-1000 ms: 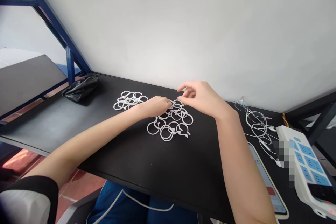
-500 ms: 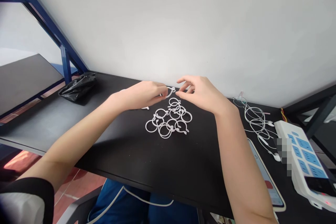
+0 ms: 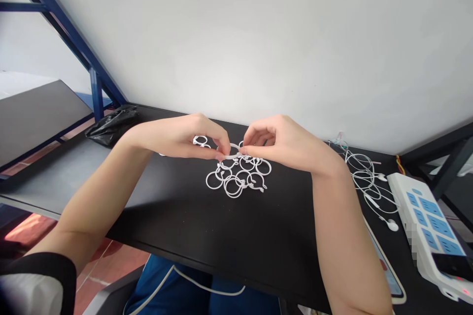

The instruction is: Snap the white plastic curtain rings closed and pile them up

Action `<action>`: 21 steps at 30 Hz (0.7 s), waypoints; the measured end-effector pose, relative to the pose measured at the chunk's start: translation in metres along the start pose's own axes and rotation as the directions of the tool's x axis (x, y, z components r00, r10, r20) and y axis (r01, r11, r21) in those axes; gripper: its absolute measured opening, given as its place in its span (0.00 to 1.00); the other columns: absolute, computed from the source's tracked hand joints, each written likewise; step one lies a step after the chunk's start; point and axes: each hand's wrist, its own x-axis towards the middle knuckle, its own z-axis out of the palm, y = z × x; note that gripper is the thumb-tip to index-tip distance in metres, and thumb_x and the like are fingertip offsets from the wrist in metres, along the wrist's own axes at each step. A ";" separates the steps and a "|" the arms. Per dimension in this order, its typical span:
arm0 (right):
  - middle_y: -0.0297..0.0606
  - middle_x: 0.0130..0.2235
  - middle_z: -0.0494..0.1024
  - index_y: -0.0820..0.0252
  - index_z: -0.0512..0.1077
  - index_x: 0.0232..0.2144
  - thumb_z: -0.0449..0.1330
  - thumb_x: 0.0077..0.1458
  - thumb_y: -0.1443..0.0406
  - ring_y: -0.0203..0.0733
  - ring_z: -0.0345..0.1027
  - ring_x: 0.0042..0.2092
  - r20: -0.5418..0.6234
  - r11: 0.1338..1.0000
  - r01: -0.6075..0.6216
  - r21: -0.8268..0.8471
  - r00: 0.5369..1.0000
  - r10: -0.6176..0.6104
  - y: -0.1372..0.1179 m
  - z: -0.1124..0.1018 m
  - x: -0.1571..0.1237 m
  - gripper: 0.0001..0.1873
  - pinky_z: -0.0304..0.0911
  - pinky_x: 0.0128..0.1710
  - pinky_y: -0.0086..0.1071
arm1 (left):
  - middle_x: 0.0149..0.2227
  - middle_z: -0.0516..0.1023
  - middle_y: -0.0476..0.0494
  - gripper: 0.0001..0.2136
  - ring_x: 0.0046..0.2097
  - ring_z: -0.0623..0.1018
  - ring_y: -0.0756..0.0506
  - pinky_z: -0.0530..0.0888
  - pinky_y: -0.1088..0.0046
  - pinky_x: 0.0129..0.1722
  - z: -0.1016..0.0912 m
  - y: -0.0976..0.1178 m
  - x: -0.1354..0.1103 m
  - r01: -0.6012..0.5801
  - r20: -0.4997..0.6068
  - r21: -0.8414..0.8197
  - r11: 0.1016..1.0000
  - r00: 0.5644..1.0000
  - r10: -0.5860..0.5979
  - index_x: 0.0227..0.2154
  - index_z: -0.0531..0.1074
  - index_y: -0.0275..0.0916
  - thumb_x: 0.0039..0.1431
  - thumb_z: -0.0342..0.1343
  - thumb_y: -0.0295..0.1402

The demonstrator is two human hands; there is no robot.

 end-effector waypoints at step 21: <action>0.29 0.20 0.70 0.54 0.76 0.29 0.65 0.52 0.60 0.35 0.64 0.23 -0.191 0.990 0.083 -0.113 0.976 -0.104 0.000 0.004 -0.003 0.06 0.60 0.28 0.33 | 0.49 0.75 0.41 0.21 0.50 0.75 0.45 0.74 0.71 0.45 0.008 -0.005 0.004 0.074 -0.304 0.189 0.979 0.953 -0.013 0.47 0.75 0.38 0.52 0.68 0.41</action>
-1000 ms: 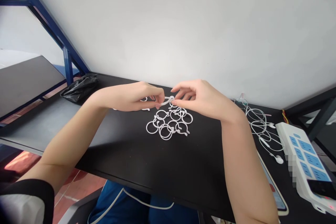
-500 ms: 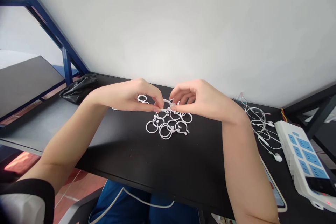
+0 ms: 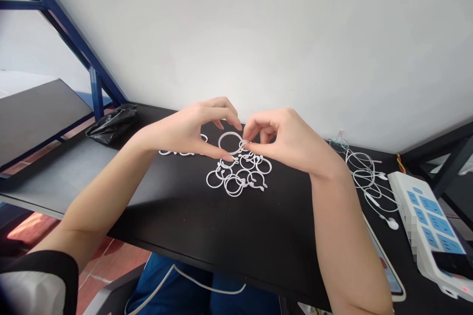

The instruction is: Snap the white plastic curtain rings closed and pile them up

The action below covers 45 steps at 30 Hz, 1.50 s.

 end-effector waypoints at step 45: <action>0.34 0.29 0.80 0.54 0.80 0.30 0.65 0.53 0.59 0.40 0.73 0.32 0.028 0.998 -0.064 -0.019 0.998 0.064 -0.011 -0.012 -0.011 0.07 0.66 0.30 0.31 | 0.30 0.72 0.51 0.09 0.23 0.63 0.55 0.60 0.78 0.24 0.019 0.019 0.001 -0.157 -0.117 0.267 0.951 0.974 0.193 0.37 0.67 0.37 0.67 0.53 0.39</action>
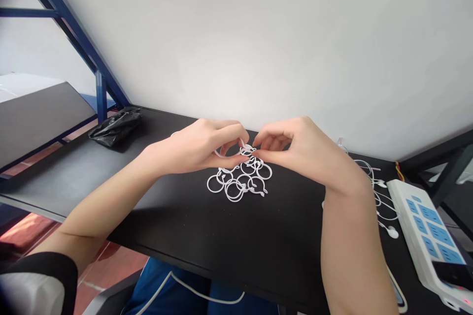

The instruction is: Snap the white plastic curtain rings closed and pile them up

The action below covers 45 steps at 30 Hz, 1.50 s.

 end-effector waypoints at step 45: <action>0.33 0.28 0.81 0.53 0.76 0.30 0.59 0.60 0.65 0.38 0.73 0.27 -0.185 0.826 0.416 -0.380 0.841 -0.508 -0.026 0.006 -0.029 0.07 0.64 0.25 0.32 | 0.28 0.74 0.51 0.07 0.26 0.70 0.55 0.64 0.78 0.25 -0.023 0.023 -0.007 -0.089 -0.088 0.077 0.993 0.992 0.095 0.36 0.68 0.37 0.67 0.54 0.36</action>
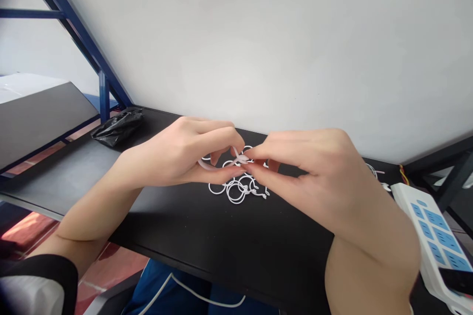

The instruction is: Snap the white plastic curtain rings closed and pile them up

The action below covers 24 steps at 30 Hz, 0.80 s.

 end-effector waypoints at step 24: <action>0.30 0.26 0.80 0.54 0.72 0.31 0.59 0.59 0.72 0.34 0.73 0.25 -0.041 0.995 0.092 -0.033 0.995 -0.094 -0.008 -0.004 -0.004 0.08 0.63 0.23 0.29 | 0.29 0.75 0.51 0.10 0.23 0.69 0.55 0.63 0.78 0.22 0.001 0.005 -0.001 0.017 -0.012 -0.113 0.993 1.000 -0.019 0.35 0.67 0.39 0.68 0.52 0.40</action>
